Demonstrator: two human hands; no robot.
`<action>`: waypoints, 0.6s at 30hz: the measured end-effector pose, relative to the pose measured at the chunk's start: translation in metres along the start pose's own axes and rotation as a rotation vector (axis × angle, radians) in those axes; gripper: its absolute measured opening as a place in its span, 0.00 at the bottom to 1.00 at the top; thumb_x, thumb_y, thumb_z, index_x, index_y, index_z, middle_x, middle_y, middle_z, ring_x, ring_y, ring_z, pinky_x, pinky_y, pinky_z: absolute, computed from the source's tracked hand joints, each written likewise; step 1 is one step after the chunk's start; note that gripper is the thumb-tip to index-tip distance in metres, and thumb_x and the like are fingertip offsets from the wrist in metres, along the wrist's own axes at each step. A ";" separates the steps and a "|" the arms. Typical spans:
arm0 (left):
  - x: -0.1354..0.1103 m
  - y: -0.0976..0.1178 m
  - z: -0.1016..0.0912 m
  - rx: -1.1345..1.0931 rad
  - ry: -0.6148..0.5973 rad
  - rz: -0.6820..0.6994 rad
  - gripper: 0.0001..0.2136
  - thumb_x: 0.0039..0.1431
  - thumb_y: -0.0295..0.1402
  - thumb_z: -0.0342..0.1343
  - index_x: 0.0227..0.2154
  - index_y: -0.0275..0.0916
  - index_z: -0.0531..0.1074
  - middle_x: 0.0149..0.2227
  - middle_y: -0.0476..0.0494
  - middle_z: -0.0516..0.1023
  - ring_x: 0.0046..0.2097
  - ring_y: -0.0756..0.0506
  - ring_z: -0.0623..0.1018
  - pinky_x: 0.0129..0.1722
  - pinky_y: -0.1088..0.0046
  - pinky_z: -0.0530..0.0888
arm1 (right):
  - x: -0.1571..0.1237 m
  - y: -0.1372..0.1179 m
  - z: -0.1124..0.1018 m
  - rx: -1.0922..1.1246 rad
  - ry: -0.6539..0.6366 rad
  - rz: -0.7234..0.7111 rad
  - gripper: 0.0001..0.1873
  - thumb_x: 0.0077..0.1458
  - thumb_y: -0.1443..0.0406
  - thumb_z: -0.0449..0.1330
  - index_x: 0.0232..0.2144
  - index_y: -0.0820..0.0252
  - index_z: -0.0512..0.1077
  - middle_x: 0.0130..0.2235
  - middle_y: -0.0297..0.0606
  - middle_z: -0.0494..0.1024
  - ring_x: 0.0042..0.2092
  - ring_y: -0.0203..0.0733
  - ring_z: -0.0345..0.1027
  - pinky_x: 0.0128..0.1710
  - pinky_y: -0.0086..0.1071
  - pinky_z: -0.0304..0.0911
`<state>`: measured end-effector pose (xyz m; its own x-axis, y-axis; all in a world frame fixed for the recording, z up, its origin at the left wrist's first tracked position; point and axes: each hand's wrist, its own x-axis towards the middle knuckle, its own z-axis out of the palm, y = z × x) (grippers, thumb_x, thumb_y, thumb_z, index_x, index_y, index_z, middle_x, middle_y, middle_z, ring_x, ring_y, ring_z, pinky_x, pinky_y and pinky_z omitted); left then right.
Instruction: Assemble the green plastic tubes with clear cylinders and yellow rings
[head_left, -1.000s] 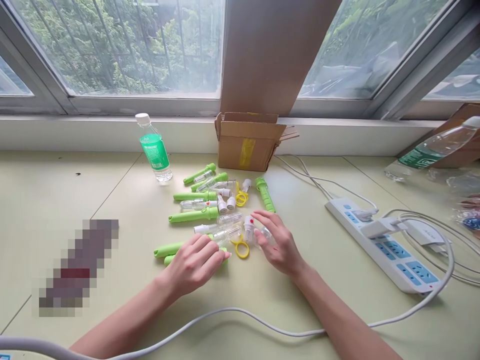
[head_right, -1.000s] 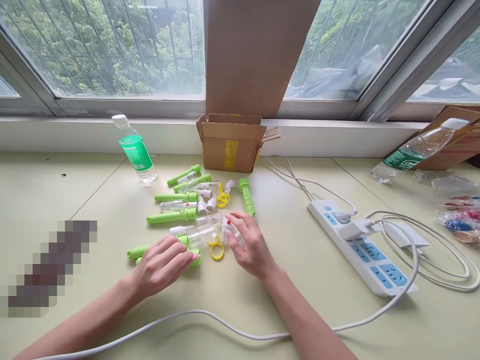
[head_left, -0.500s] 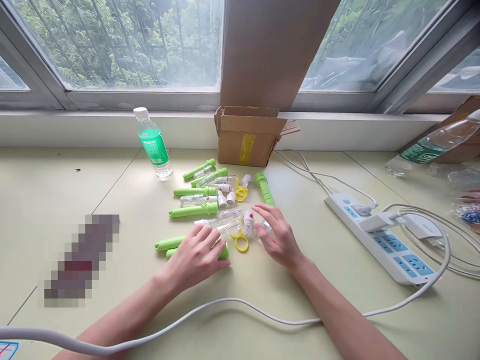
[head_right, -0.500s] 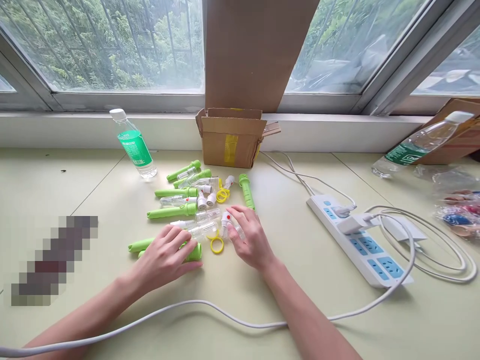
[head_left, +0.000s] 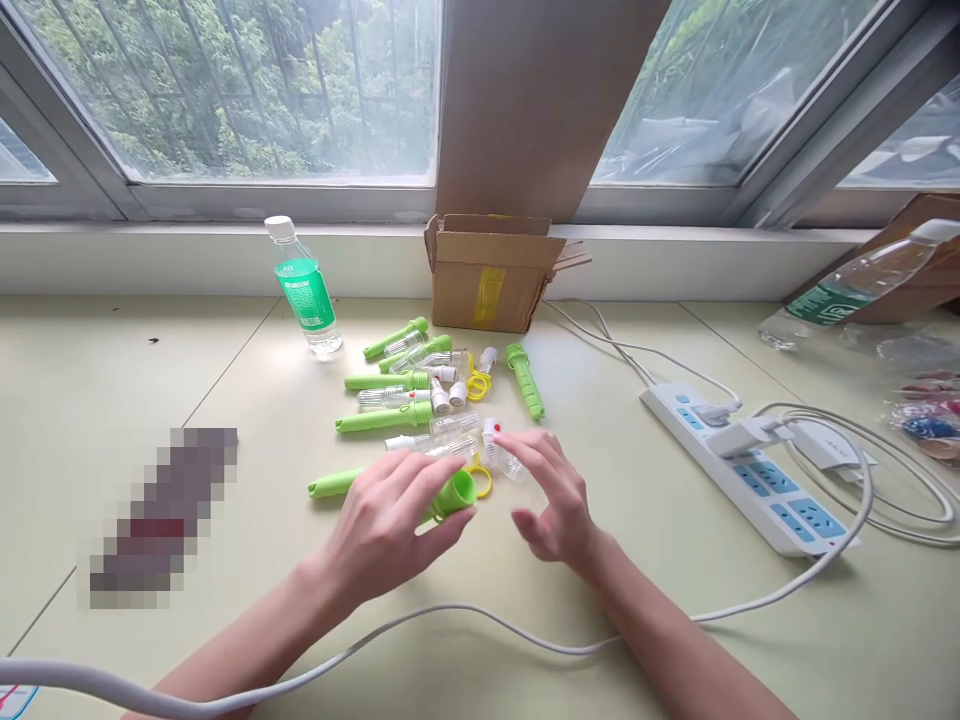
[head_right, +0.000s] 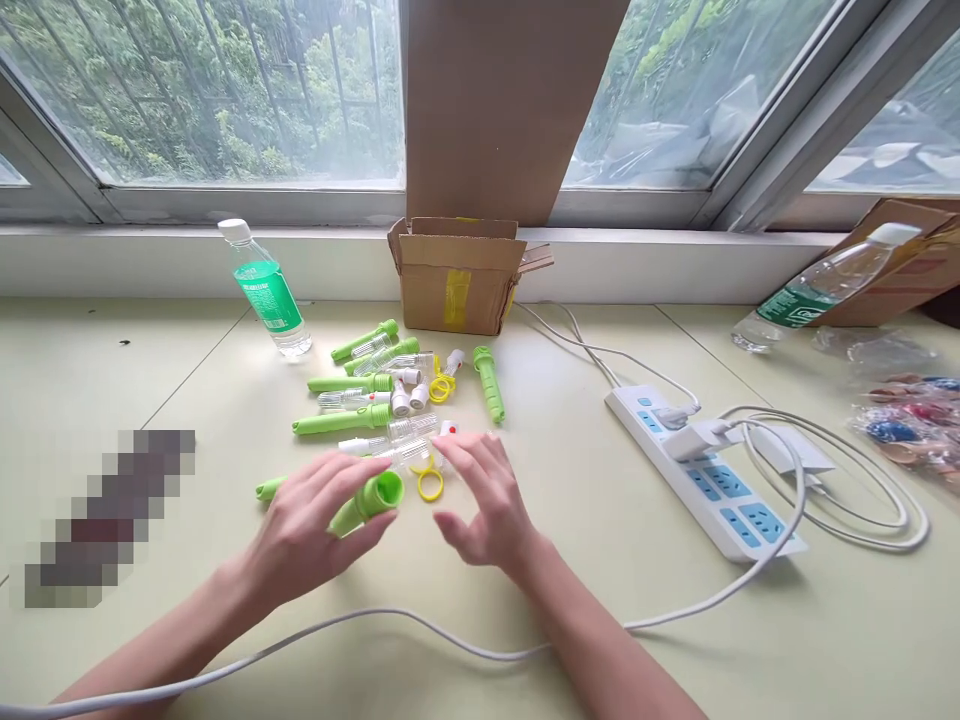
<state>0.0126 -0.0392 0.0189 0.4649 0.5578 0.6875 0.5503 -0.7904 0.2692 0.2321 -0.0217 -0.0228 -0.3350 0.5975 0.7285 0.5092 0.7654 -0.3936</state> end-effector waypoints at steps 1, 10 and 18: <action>0.002 0.002 0.000 -0.052 0.077 -0.060 0.17 0.54 0.30 0.60 0.46 0.35 0.66 0.37 0.42 0.76 0.36 0.47 0.74 0.35 0.69 0.73 | 0.000 -0.005 0.002 0.008 -0.014 -0.031 0.31 0.57 0.49 0.49 0.57 0.60 0.61 0.46 0.50 0.72 0.47 0.56 0.67 0.43 0.50 0.63; 0.019 0.015 0.017 -0.591 0.204 -0.473 0.13 0.60 0.32 0.54 0.47 0.40 0.62 0.37 0.45 0.75 0.34 0.51 0.77 0.35 0.74 0.77 | 0.002 -0.026 0.012 0.051 -0.078 0.111 0.19 0.55 0.67 0.56 0.50 0.58 0.63 0.28 0.35 0.73 0.26 0.38 0.65 0.25 0.31 0.63; -0.007 0.011 0.045 0.102 -0.330 -0.072 0.05 0.62 0.29 0.47 0.39 0.37 0.65 0.28 0.45 0.71 0.26 0.49 0.73 0.20 0.77 0.67 | -0.004 -0.005 0.010 -0.153 0.190 0.333 0.13 0.57 0.65 0.54 0.46 0.58 0.64 0.25 0.32 0.70 0.21 0.35 0.60 0.20 0.28 0.58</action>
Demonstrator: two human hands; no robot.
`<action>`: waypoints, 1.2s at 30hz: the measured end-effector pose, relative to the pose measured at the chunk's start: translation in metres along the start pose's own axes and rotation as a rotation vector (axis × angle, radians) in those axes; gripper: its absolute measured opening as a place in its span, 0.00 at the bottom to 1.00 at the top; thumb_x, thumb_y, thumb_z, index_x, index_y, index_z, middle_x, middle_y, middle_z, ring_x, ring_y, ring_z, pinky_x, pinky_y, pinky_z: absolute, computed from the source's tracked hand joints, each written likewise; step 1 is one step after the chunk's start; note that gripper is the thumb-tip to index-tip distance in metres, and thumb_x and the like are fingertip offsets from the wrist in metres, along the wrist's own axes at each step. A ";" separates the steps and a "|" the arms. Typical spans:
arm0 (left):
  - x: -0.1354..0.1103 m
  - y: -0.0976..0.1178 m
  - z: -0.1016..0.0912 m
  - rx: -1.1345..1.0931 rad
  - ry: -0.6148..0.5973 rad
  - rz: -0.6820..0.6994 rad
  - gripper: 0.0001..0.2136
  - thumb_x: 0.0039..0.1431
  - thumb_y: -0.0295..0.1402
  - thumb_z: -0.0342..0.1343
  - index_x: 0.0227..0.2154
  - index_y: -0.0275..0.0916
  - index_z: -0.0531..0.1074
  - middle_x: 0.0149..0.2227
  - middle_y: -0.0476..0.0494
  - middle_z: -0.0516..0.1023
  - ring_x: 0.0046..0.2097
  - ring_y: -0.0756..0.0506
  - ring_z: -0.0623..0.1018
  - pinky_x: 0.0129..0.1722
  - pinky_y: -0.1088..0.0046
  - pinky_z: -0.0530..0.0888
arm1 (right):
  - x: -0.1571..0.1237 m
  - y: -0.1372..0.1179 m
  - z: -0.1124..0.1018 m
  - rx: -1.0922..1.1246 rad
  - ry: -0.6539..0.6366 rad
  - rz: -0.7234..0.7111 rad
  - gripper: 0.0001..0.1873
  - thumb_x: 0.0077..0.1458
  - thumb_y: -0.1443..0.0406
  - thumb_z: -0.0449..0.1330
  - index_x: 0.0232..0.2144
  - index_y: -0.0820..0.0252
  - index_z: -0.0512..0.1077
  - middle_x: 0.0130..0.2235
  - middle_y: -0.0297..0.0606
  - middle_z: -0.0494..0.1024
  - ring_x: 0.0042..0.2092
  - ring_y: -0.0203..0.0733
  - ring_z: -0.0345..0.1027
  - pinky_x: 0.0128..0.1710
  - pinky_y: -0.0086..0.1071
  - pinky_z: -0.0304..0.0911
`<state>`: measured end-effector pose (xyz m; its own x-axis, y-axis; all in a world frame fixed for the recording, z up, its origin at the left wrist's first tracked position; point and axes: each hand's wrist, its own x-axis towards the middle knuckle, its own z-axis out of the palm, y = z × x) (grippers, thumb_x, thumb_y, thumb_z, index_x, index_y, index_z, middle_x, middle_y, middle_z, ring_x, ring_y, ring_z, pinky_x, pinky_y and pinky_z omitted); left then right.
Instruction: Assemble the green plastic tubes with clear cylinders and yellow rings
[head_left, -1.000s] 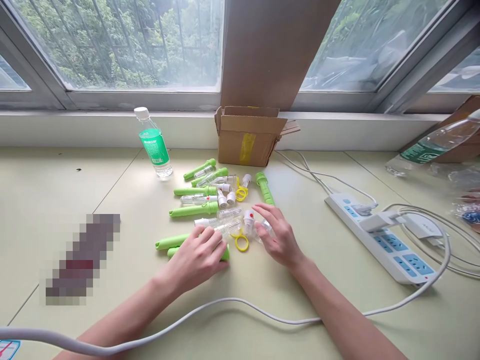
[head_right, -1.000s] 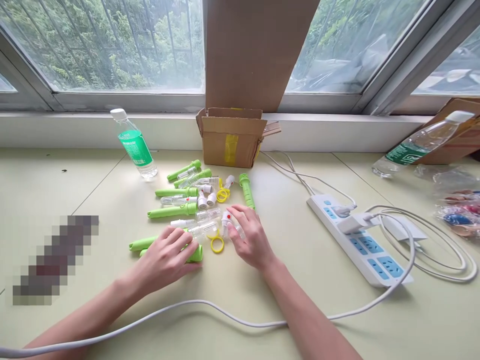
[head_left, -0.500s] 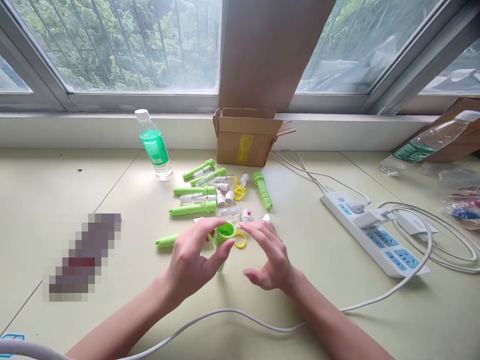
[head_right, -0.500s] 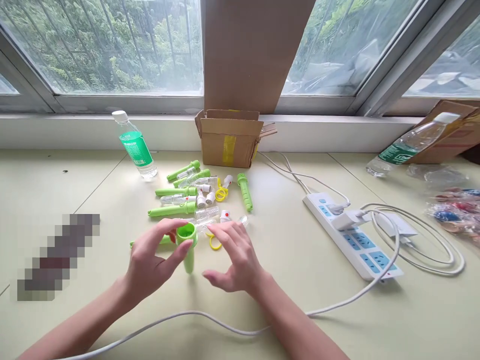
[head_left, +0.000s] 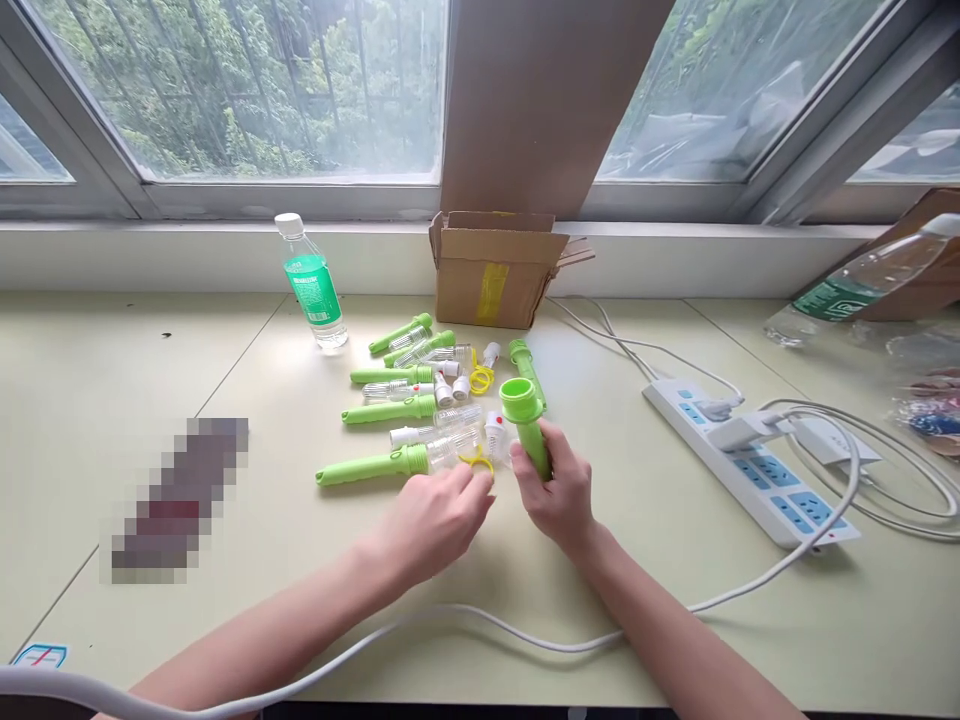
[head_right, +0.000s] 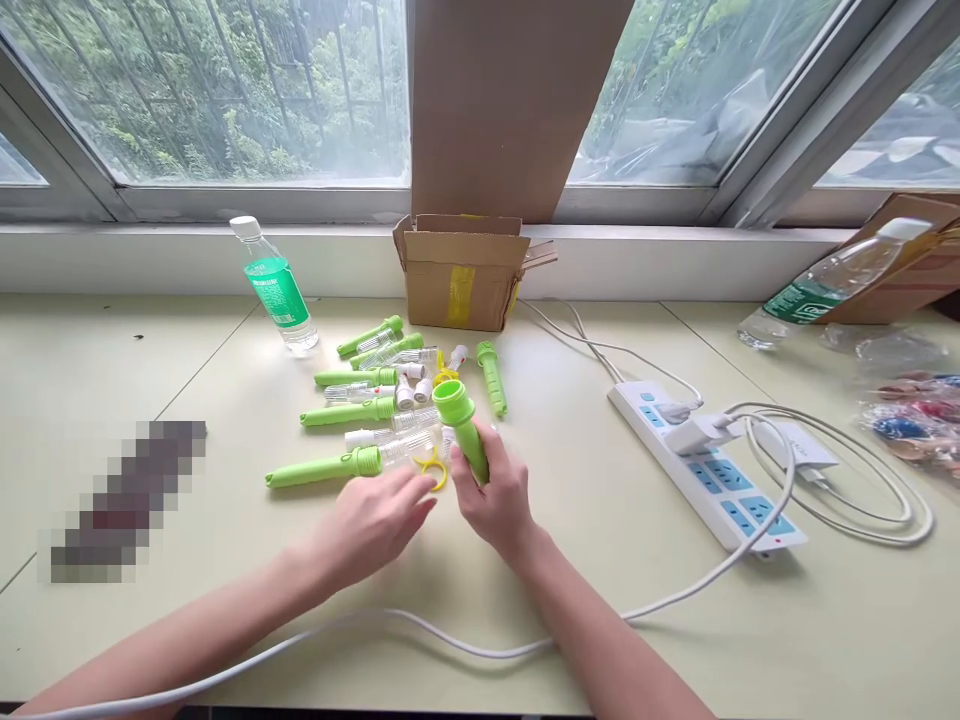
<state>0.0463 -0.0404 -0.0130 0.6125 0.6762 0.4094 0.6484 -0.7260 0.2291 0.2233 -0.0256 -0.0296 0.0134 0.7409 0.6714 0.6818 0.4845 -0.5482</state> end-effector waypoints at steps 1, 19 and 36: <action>-0.001 0.003 0.005 0.103 -0.094 -0.011 0.06 0.61 0.28 0.48 0.40 0.36 0.65 0.27 0.45 0.70 0.24 0.48 0.72 0.17 0.77 0.65 | 0.000 0.002 0.001 -0.008 -0.001 -0.024 0.13 0.57 0.65 0.54 0.46 0.58 0.64 0.25 0.32 0.70 0.21 0.35 0.60 0.20 0.28 0.58; 0.020 -0.024 -0.029 -0.736 0.132 -0.320 0.06 0.60 0.34 0.52 0.34 0.37 0.70 0.32 0.44 0.76 0.33 0.48 0.78 0.24 0.77 0.76 | 0.002 0.008 0.003 -0.036 0.026 -0.109 0.15 0.56 0.66 0.54 0.47 0.57 0.64 0.24 0.31 0.69 0.21 0.34 0.61 0.19 0.28 0.57; 0.003 -0.042 -0.011 -0.827 0.511 -0.404 0.09 0.58 0.34 0.56 0.39 0.39 0.64 0.34 0.47 0.76 0.30 0.49 0.80 0.24 0.76 0.77 | -0.001 0.003 0.000 -0.070 -0.104 -0.273 0.22 0.56 0.68 0.55 0.53 0.55 0.61 0.29 0.36 0.75 0.18 0.32 0.57 0.17 0.28 0.57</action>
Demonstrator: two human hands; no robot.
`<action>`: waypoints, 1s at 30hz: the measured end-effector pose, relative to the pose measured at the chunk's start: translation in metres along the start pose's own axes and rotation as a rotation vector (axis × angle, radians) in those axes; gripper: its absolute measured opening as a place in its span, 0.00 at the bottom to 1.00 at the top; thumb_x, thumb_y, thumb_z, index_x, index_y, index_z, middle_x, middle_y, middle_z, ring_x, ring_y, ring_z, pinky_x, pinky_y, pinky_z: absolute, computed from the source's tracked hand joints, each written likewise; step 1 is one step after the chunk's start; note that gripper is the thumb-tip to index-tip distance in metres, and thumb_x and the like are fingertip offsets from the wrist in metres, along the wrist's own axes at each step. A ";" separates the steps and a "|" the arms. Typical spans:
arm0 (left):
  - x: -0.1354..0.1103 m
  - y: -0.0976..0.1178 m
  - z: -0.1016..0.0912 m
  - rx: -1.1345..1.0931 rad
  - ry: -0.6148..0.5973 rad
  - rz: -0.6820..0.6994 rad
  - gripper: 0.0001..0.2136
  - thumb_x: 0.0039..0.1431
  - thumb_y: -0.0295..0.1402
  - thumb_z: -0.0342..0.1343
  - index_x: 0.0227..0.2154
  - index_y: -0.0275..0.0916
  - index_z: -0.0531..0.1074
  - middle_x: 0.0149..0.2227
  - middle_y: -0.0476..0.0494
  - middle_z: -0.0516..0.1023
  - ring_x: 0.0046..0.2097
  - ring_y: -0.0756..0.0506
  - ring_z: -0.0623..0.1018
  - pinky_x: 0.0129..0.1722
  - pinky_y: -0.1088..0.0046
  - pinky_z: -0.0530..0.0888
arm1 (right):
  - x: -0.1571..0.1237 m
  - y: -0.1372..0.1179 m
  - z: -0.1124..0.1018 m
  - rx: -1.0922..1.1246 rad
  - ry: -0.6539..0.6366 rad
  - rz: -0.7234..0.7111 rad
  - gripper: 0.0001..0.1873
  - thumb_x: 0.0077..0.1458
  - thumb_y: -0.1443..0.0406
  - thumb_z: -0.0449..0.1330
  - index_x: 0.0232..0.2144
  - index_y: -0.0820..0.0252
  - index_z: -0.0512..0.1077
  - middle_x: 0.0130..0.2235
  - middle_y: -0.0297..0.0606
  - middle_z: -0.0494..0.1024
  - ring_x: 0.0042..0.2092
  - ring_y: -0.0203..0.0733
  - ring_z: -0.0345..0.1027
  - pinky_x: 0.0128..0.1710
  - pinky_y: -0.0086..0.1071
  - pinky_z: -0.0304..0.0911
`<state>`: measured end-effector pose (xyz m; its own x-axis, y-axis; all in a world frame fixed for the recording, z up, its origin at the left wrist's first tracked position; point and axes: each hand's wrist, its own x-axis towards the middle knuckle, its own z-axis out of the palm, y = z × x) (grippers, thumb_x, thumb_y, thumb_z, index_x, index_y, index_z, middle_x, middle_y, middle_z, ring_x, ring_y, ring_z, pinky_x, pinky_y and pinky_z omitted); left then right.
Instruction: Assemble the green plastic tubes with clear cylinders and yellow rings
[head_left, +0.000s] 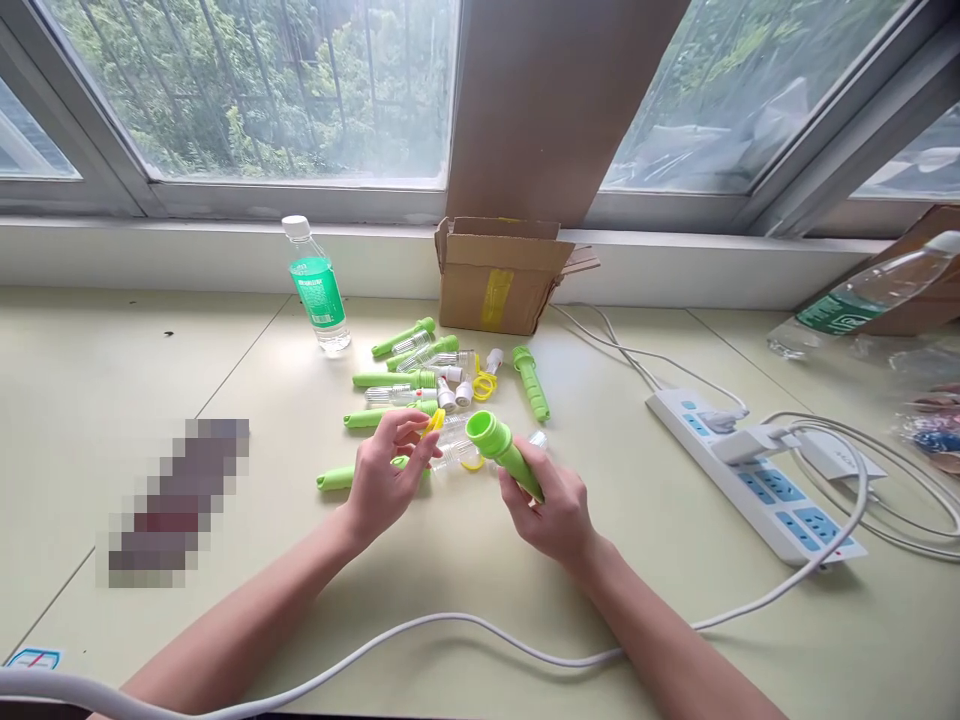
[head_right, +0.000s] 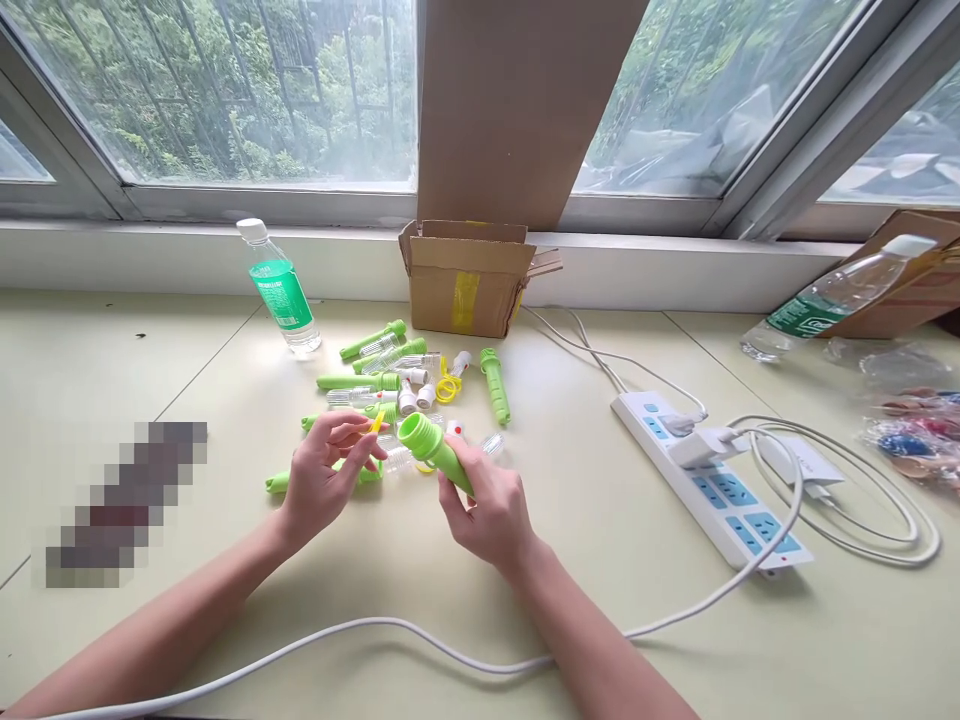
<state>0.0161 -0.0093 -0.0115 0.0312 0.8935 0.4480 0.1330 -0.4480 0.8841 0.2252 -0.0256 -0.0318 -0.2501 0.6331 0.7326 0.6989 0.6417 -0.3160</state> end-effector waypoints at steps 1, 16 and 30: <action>-0.001 0.000 0.000 0.006 0.001 0.010 0.09 0.58 0.33 0.56 0.40 0.39 0.64 0.34 0.46 0.76 0.29 0.49 0.80 0.25 0.75 0.77 | 0.000 -0.001 0.000 0.008 -0.016 -0.007 0.23 0.55 0.69 0.55 0.54 0.56 0.61 0.30 0.37 0.76 0.18 0.32 0.57 0.17 0.28 0.57; -0.005 0.014 -0.001 -0.027 -0.074 -0.029 0.12 0.61 0.31 0.52 0.48 0.39 0.65 0.43 0.40 0.77 0.44 0.45 0.78 0.36 0.70 0.79 | 0.002 -0.009 -0.003 0.005 -0.136 -0.092 0.25 0.54 0.72 0.55 0.56 0.64 0.61 0.37 0.42 0.79 0.25 0.35 0.69 0.21 0.28 0.59; -0.007 0.016 0.000 -0.156 -0.162 -0.126 0.12 0.59 0.32 0.56 0.45 0.39 0.63 0.41 0.42 0.77 0.43 0.46 0.78 0.43 0.69 0.76 | 0.000 -0.003 -0.001 -0.129 -0.107 -0.184 0.27 0.54 0.74 0.56 0.57 0.65 0.62 0.25 0.34 0.70 0.23 0.35 0.61 0.22 0.27 0.54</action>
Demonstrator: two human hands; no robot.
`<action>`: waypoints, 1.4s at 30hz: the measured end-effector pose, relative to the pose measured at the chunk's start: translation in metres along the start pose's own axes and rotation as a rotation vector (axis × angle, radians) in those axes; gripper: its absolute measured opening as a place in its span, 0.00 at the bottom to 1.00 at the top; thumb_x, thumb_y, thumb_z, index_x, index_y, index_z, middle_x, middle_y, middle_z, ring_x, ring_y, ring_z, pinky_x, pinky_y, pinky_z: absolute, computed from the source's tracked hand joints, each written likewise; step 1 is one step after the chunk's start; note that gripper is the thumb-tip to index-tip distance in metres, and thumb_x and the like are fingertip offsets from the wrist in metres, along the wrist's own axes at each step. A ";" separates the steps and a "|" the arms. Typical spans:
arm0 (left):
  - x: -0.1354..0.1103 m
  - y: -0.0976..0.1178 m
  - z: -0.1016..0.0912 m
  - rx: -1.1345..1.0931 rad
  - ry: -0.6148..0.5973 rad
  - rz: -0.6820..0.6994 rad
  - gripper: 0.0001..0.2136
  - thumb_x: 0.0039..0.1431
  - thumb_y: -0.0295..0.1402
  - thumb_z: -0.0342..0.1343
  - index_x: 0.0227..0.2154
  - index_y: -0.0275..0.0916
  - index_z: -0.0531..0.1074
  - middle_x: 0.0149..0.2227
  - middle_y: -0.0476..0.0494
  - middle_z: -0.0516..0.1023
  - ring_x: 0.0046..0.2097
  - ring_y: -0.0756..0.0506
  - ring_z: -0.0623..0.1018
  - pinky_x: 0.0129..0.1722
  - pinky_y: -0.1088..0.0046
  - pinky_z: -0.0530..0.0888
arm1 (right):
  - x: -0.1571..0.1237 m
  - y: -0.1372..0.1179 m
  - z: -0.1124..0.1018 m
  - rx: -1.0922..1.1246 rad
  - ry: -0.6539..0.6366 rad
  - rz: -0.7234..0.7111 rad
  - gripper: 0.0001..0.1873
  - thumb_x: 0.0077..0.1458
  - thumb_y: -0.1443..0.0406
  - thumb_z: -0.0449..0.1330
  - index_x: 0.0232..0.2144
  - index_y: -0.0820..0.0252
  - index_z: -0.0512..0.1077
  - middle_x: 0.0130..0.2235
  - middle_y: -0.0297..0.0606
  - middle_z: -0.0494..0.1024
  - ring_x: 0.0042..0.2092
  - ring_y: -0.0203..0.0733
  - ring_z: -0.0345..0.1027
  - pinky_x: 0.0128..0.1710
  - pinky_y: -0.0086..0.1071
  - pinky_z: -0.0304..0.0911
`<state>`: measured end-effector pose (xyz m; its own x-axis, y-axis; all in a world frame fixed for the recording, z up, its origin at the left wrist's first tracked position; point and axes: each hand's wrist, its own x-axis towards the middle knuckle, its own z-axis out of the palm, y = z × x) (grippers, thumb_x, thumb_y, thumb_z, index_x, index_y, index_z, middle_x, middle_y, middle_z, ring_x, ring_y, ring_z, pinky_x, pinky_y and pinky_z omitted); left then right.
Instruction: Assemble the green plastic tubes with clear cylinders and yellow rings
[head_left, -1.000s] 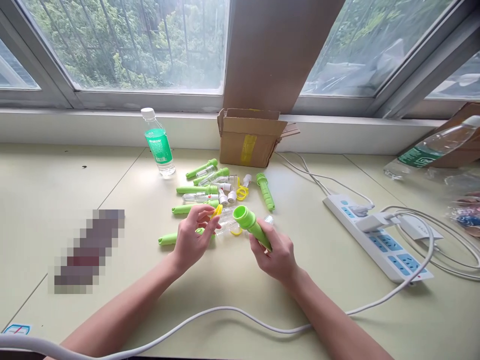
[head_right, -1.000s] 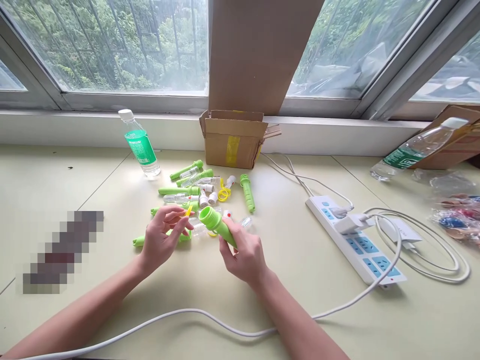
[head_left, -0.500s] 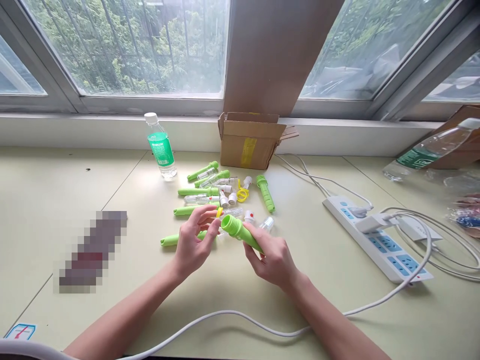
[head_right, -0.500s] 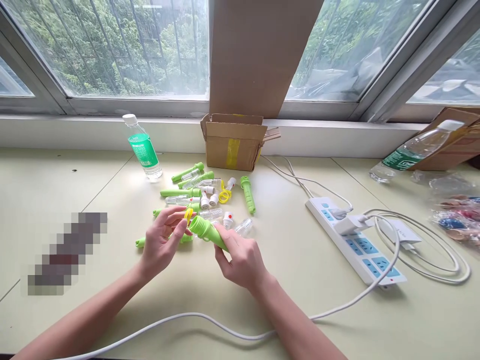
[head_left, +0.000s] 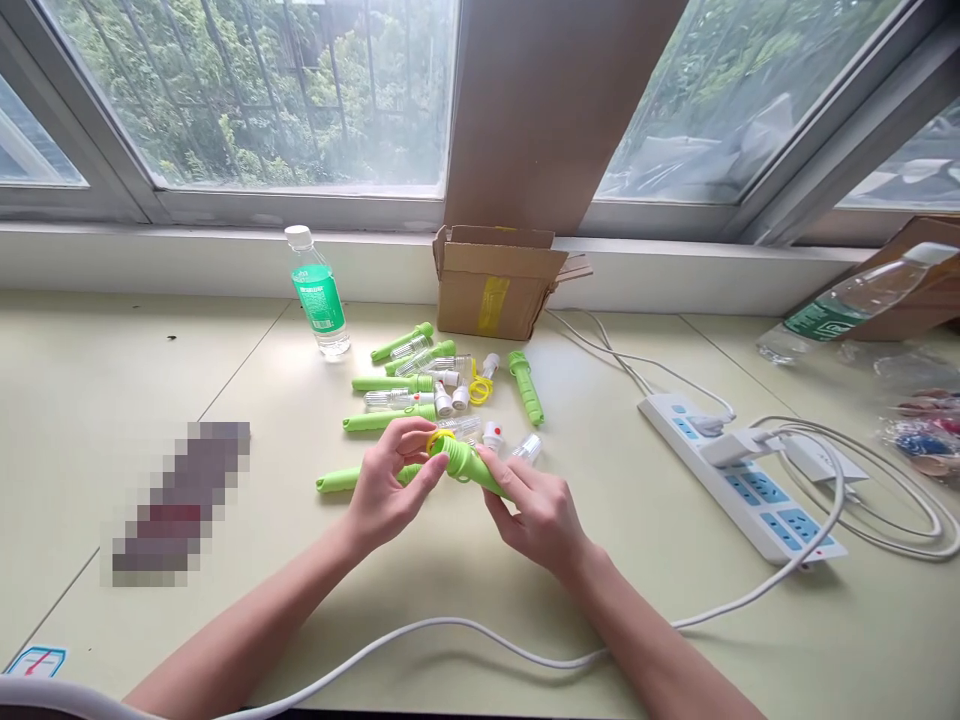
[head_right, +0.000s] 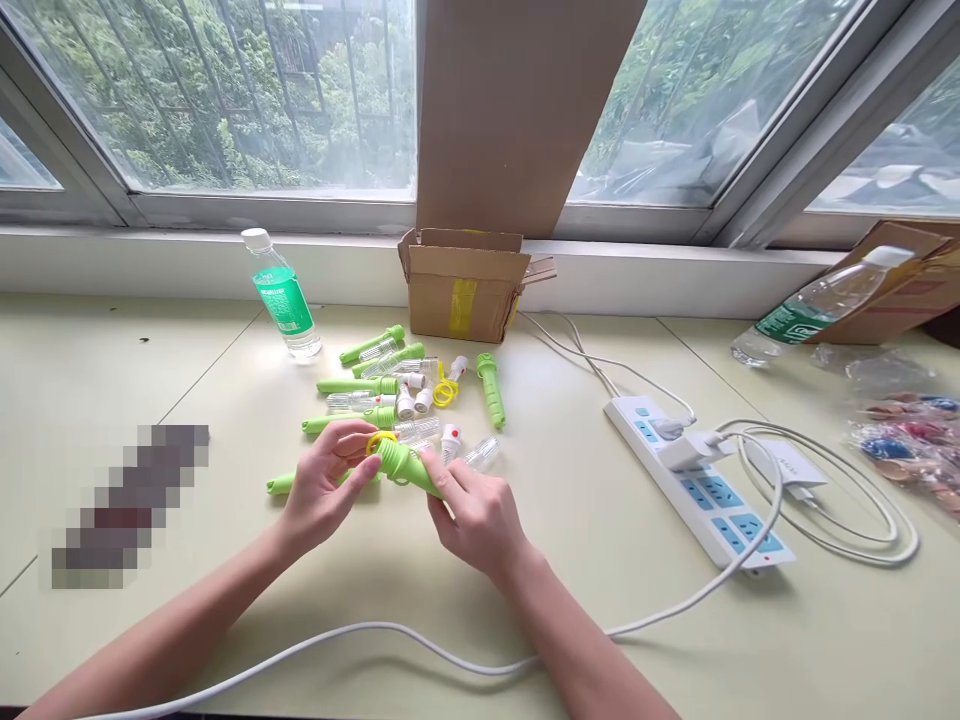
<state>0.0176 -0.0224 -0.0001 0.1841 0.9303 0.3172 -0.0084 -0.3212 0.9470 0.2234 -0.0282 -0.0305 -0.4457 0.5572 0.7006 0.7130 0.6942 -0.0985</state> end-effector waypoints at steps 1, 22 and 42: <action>0.001 0.001 0.000 -0.057 -0.005 -0.037 0.13 0.57 0.32 0.57 0.43 0.40 0.62 0.41 0.42 0.77 0.43 0.46 0.78 0.43 0.69 0.75 | 0.000 0.000 0.000 -0.006 0.007 -0.003 0.27 0.54 0.74 0.56 0.57 0.64 0.62 0.25 0.34 0.70 0.24 0.35 0.61 0.23 0.27 0.54; 0.010 0.009 -0.013 -0.345 -0.247 -0.306 0.10 0.52 0.32 0.62 0.33 0.37 0.66 0.49 0.38 0.75 0.47 0.43 0.77 0.47 0.66 0.72 | 0.002 0.003 -0.004 -0.111 0.029 -0.052 0.31 0.54 0.69 0.61 0.59 0.62 0.59 0.29 0.36 0.75 0.26 0.34 0.66 0.26 0.27 0.56; 0.005 0.009 -0.007 0.197 -0.276 0.102 0.02 0.57 0.30 0.56 0.32 0.38 0.68 0.46 0.40 0.76 0.46 0.44 0.76 0.46 0.65 0.74 | 0.004 -0.010 -0.001 -0.069 -0.091 -0.133 0.38 0.59 0.71 0.53 0.66 0.67 0.40 0.27 0.35 0.73 0.23 0.34 0.62 0.19 0.26 0.56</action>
<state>0.0113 -0.0193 0.0102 0.4507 0.8176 0.3582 0.1443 -0.4628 0.8747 0.2150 -0.0336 -0.0257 -0.5834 0.5039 0.6370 0.6788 0.7331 0.0417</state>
